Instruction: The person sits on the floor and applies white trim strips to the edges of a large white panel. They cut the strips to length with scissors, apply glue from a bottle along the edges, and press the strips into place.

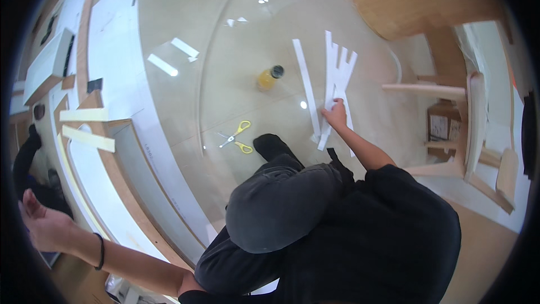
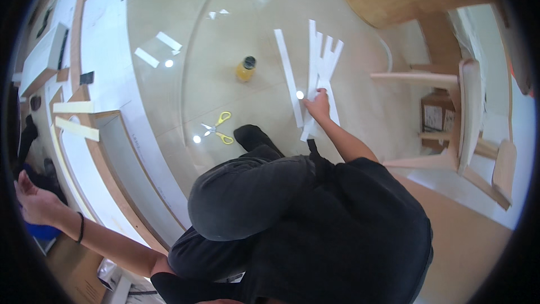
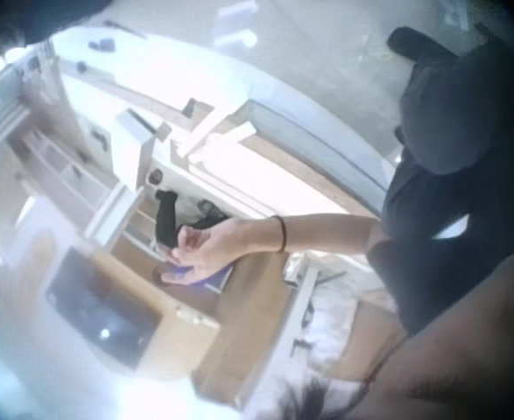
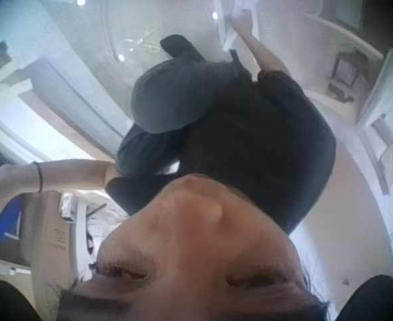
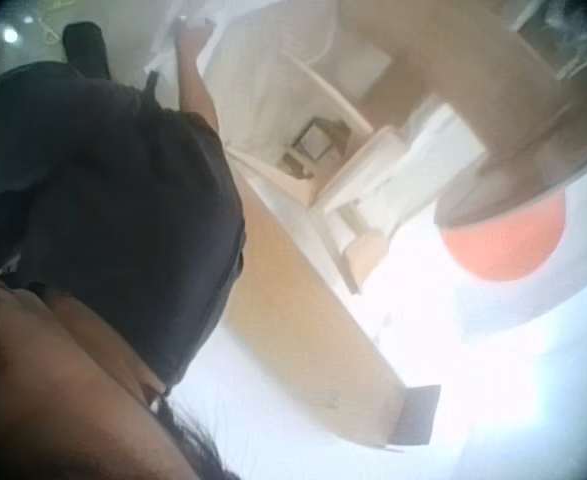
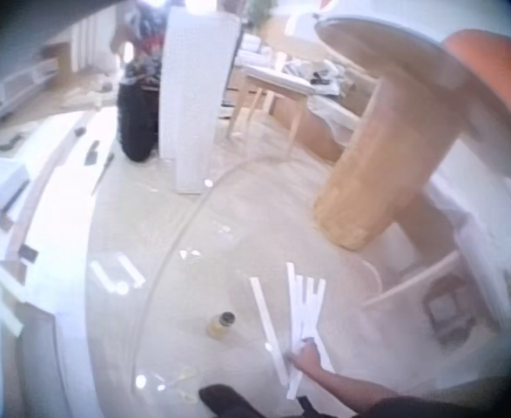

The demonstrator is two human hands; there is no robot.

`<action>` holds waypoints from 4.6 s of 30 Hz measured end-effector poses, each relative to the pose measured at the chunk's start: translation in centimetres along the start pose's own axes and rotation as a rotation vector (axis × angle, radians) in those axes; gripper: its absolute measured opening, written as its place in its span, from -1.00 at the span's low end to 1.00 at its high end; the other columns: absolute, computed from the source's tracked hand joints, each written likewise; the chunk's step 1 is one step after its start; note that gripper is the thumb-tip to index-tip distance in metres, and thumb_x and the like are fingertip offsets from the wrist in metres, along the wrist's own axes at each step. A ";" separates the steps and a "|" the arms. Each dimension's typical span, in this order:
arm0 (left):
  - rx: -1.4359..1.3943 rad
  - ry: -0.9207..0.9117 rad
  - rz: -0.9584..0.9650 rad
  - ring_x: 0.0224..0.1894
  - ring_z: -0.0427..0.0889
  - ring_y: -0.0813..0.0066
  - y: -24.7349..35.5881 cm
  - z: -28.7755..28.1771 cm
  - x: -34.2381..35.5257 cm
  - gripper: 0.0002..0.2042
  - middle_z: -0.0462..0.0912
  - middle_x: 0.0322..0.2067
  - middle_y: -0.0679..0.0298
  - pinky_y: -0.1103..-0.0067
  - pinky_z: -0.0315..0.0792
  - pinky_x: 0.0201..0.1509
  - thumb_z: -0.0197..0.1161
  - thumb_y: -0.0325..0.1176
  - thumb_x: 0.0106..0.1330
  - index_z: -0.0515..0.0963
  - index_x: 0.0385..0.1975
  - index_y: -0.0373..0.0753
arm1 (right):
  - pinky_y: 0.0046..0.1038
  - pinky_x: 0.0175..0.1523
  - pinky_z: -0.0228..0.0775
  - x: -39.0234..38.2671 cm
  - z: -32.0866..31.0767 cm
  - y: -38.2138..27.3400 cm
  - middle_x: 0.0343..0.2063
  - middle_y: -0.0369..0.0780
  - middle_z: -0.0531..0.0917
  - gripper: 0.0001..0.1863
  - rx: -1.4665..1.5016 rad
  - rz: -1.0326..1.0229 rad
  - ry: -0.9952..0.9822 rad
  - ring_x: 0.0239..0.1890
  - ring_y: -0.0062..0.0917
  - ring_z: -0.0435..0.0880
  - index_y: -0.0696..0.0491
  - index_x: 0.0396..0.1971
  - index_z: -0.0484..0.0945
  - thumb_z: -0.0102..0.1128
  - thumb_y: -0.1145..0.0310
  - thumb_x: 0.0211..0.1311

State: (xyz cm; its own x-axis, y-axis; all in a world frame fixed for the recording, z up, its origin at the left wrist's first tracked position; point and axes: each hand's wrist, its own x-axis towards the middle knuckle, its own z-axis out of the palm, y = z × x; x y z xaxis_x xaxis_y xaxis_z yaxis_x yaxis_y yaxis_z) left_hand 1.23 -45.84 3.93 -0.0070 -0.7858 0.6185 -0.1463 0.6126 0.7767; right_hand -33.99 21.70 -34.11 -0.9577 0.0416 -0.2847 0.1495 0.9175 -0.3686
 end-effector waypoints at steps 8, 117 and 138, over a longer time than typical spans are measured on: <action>-0.078 0.012 0.149 -0.16 0.70 0.44 5.7 4.4 -3.9 -0.73 0.66 0.02 -0.11 0.69 0.60 -0.04 0.09 -0.49 0.51 0.53 -0.05 -0.66 | -0.23 0.10 0.40 1.7 0.1 -0.6 -0.12 0.00 0.49 -0.50 0.170 -0.268 0.181 -0.07 -0.20 0.52 0.23 0.05 0.37 0.29 0.30 0.21; 0.516 0.700 -0.768 0.25 0.39 -0.03 14.1 -20.8 -51.2 -0.64 0.43 0.16 -0.19 0.14 0.29 0.34 0.10 -0.39 0.39 0.48 0.14 -0.36 | -0.26 0.07 0.57 -9.9 9.2 -57.3 -0.14 -0.25 0.61 -0.40 1.064 -0.396 -1.326 -0.11 -0.38 0.67 0.00 0.18 0.28 0.43 0.34 0.24; 0.037 1.264 -0.687 0.24 0.43 0.07 14.9 -22.0 -52.6 -0.47 0.37 0.20 -0.03 0.26 0.32 0.41 0.03 -0.14 0.54 0.12 0.36 -0.28 | -0.30 0.10 0.55 -7.6 10.6 -59.2 -0.05 -0.18 0.58 -0.40 1.076 -0.599 -1.394 -0.05 -0.32 0.62 0.11 0.17 0.29 0.43 0.33 0.24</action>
State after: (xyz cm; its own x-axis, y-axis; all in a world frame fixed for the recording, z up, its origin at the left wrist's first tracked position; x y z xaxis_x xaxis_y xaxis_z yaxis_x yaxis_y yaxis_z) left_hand 21.19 6.45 -14.38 0.9373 -0.3066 -0.1655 0.2142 0.1325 0.9678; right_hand -32.96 -37.13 -19.55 -0.1506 -0.9777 -0.1462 0.5158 0.0484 -0.8553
